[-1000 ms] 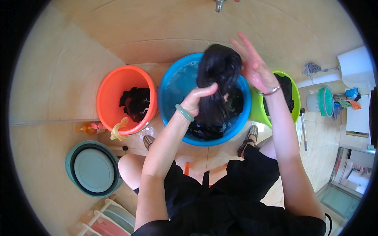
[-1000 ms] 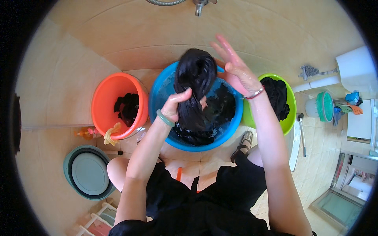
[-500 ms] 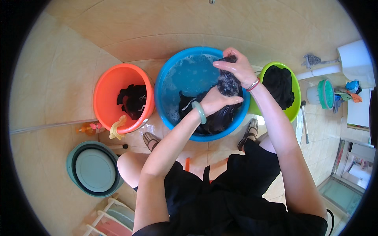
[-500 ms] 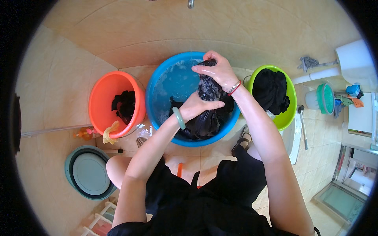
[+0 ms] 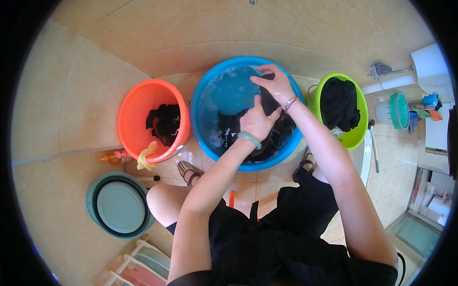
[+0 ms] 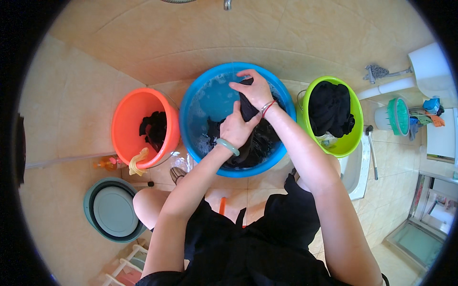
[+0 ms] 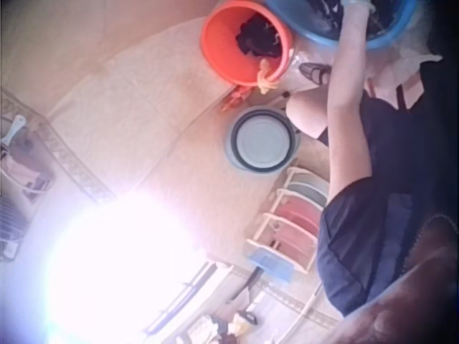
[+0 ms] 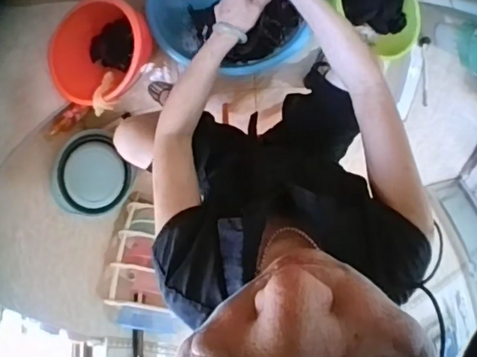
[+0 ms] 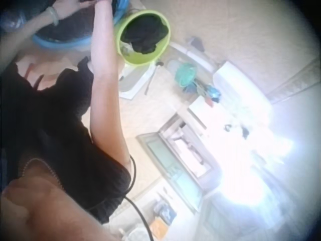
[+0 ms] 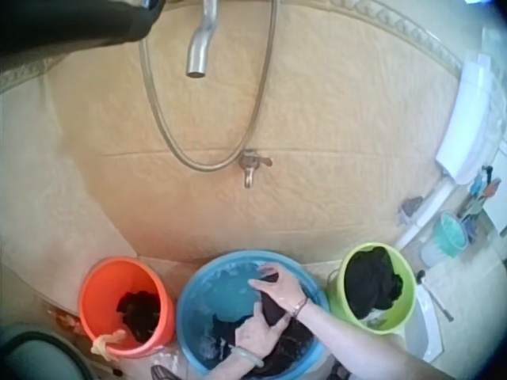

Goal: The person washes various dark-colored garments by hand in a blue basin filled with soapy water. They scrub, rinse, and wring out each item individually, then transfer the cleaned clothes into a green bucket. The process involves handling multiple pieces of clothing one by one.

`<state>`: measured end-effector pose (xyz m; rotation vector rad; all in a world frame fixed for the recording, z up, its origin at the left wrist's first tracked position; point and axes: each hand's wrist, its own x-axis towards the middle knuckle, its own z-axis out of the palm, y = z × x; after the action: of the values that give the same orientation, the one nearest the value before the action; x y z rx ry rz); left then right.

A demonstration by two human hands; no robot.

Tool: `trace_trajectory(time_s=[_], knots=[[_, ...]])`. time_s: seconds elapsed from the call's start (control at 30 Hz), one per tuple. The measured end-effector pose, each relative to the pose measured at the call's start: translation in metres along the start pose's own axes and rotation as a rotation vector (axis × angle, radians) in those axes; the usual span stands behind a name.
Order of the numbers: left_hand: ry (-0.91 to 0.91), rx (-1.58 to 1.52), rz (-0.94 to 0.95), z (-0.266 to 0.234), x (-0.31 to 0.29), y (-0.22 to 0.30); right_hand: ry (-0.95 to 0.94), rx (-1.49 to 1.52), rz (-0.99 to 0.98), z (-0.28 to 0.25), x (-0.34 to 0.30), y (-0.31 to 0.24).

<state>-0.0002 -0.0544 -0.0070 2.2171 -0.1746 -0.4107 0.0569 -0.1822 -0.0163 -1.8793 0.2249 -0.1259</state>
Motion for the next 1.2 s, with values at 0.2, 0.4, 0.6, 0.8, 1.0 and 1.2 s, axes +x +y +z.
trace_trajectory(time_s=[0.2,0.4,0.6,0.8,1.0,1.2], knots=[[-0.76,-1.12,-0.086,-0.058,0.014,-0.009,-0.33,0.641,0.206,-0.03,0.011,-0.015],[-1.081,-1.366,-0.05,-0.061,0.013,-0.01,-0.765,1.284,0.068,-0.013,-0.002,-0.049],[-0.765,-1.163,-0.032,-0.064,0.006,-0.003,-0.511,0.919,0.191,-0.019,-0.008,-0.072],[-0.384,-0.656,0.041,-0.042,0.007,0.013,-0.355,0.779,0.269,-0.014,-0.008,-0.069],[-0.17,-0.307,-0.005,-0.029,0.008,0.015,-0.193,0.58,0.194,-0.003,-0.012,-0.063],[-0.15,-0.058,-0.065,-0.032,-0.001,0.025,-0.102,0.528,0.189,0.002,-0.015,-0.051]])
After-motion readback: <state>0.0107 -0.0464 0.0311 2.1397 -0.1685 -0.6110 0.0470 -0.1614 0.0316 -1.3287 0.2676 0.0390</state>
